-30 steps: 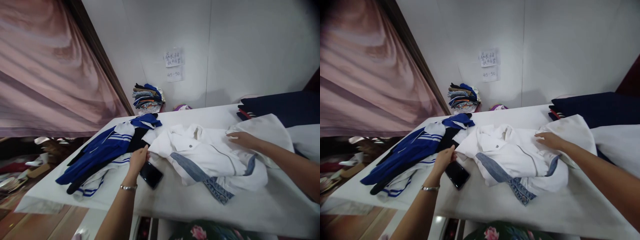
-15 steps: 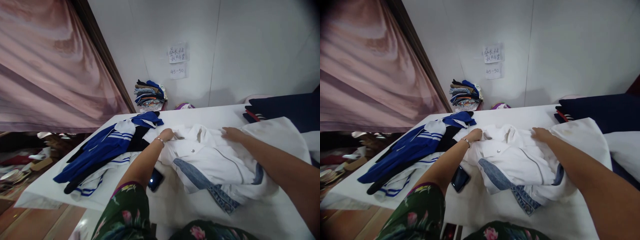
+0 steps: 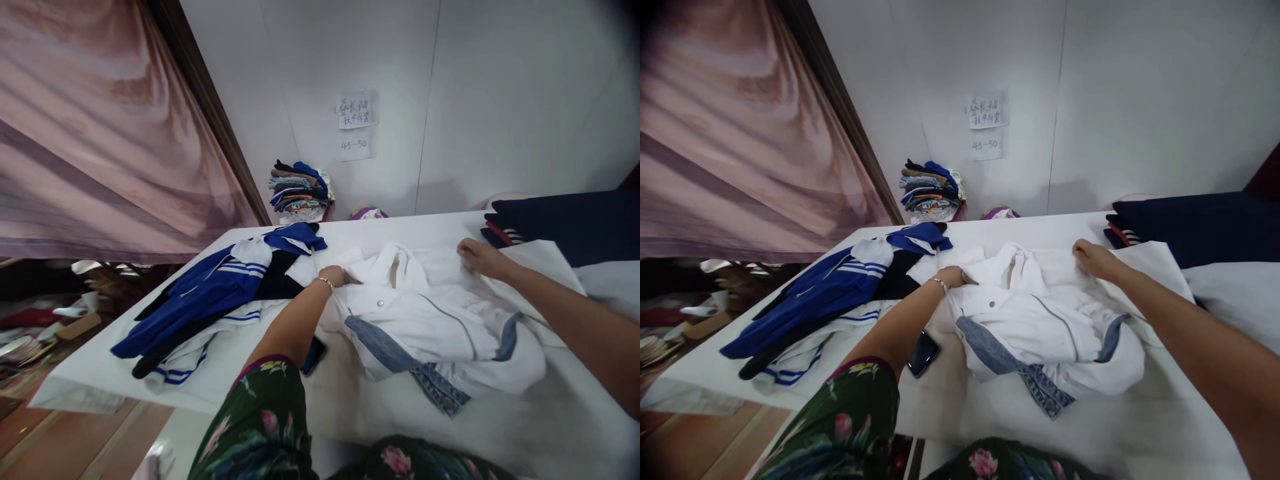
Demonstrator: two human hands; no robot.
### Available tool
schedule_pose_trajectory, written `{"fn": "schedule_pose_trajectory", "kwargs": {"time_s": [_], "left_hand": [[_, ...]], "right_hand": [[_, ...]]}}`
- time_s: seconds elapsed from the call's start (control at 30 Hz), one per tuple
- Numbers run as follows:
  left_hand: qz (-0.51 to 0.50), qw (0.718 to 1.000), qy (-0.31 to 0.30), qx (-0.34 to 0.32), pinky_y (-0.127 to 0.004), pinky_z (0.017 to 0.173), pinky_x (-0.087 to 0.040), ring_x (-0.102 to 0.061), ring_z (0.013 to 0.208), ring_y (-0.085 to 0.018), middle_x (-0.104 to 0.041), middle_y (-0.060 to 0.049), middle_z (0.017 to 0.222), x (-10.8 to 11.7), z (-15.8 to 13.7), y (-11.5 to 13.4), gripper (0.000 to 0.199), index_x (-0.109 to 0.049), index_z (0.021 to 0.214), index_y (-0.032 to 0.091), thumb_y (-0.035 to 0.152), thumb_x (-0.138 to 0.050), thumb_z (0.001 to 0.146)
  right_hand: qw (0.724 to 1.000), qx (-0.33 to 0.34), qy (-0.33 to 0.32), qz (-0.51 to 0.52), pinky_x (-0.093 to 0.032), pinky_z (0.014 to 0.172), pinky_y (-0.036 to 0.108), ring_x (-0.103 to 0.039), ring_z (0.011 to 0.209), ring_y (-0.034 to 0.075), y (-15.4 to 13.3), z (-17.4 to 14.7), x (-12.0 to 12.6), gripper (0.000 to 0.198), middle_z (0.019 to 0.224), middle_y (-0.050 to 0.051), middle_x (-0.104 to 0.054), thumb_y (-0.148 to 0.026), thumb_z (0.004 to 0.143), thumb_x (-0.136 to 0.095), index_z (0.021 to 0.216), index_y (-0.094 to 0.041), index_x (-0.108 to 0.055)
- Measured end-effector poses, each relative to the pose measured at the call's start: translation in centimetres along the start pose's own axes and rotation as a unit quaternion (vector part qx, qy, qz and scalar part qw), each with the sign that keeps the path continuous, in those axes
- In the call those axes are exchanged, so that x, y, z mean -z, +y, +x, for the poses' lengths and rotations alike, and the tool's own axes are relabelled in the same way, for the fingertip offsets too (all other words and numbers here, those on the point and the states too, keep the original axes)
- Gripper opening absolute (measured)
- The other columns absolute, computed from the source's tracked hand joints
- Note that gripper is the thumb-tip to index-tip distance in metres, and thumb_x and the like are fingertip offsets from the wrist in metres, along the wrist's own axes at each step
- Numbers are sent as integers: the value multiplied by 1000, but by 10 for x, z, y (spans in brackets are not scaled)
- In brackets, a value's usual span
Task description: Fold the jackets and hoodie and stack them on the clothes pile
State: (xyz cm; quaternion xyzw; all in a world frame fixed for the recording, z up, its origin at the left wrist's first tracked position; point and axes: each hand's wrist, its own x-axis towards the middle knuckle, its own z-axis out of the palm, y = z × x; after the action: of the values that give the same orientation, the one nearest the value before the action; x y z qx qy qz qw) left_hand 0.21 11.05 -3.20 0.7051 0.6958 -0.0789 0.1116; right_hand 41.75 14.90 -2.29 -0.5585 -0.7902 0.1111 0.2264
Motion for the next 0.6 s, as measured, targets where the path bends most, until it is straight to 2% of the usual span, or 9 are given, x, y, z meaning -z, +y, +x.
{"fn": "schedule_pose_trajectory", "kwargs": {"time_s": [0.13, 0.23, 0.3, 0.37, 0.47, 0.53, 0.6], "left_hand": [[-26, 998, 53, 34, -27, 75, -49, -66, 94, -26, -71, -17, 103, 29, -4, -5, 34, -73, 101, 12, 37, -63, 79], [-55, 992, 112, 12, -26, 74, -47, -65, 93, -23, -71, -14, 101, 62, -12, -9, 37, -72, 99, 13, 42, -53, 86], [-92, 985, 147, -19, -24, 72, -46, -63, 90, -20, -71, -10, 97, 81, -20, -12, 40, -71, 99, 15, 46, -48, 88], [-175, 967, 175, -54, -24, 67, -45, -62, 82, -18, -70, -6, 88, 92, -30, -13, 41, -70, 95, 15, 47, -46, 88], [-313, 921, 201, -117, -24, 63, -44, -59, 73, -17, -68, -2, 79, 96, -47, -12, 37, -68, 88, 14, 46, -50, 84], [-330, 907, 213, -155, -24, 67, -44, -59, 77, -17, -67, -1, 81, 95, -60, -7, 33, -66, 86, 15, 45, -54, 81], [-296, 916, 216, -164, -25, 71, -44, -60, 83, -19, -67, -2, 87, 95, -75, 0, 32, -65, 92, 17, 45, -62, 77]], "right_hand": [[995, -43, 94, -2, -41, 65, 29, -54, 67, 18, -8, -12, 48, 17, 74, 5, -62, -37, 83, -42, 87, -23, -52], [982, -76, 175, 3, -41, 66, 29, -55, 73, 18, -11, -22, 83, 22, 84, 7, -64, -39, 82, -46, 94, -23, -54], [977, -75, 199, 10, -42, 67, 30, -55, 74, 18, -13, -31, 99, 29, 88, 9, -64, -44, 82, -46, 98, -22, -56], [980, -61, 187, 13, -42, 66, 31, -55, 72, 18, -14, -43, 109, 41, 88, 9, -64, -55, 81, -46, 104, -23, -57], [993, -31, 112, -7, -43, 67, 33, -57, 71, 21, -12, -63, 113, 63, 92, 7, -66, -71, 69, -55, 115, -27, -57], [998, -26, 63, -16, -43, 68, 34, -58, 70, 22, -9, -75, 112, 73, 91, 7, -67, -76, 62, -60, 117, -29, -56], [998, -34, 47, -8, -43, 67, 34, -57, 67, 21, -7, -84, 111, 76, 87, 7, -67, -82, 59, -57, 113, -29, -58]]}}
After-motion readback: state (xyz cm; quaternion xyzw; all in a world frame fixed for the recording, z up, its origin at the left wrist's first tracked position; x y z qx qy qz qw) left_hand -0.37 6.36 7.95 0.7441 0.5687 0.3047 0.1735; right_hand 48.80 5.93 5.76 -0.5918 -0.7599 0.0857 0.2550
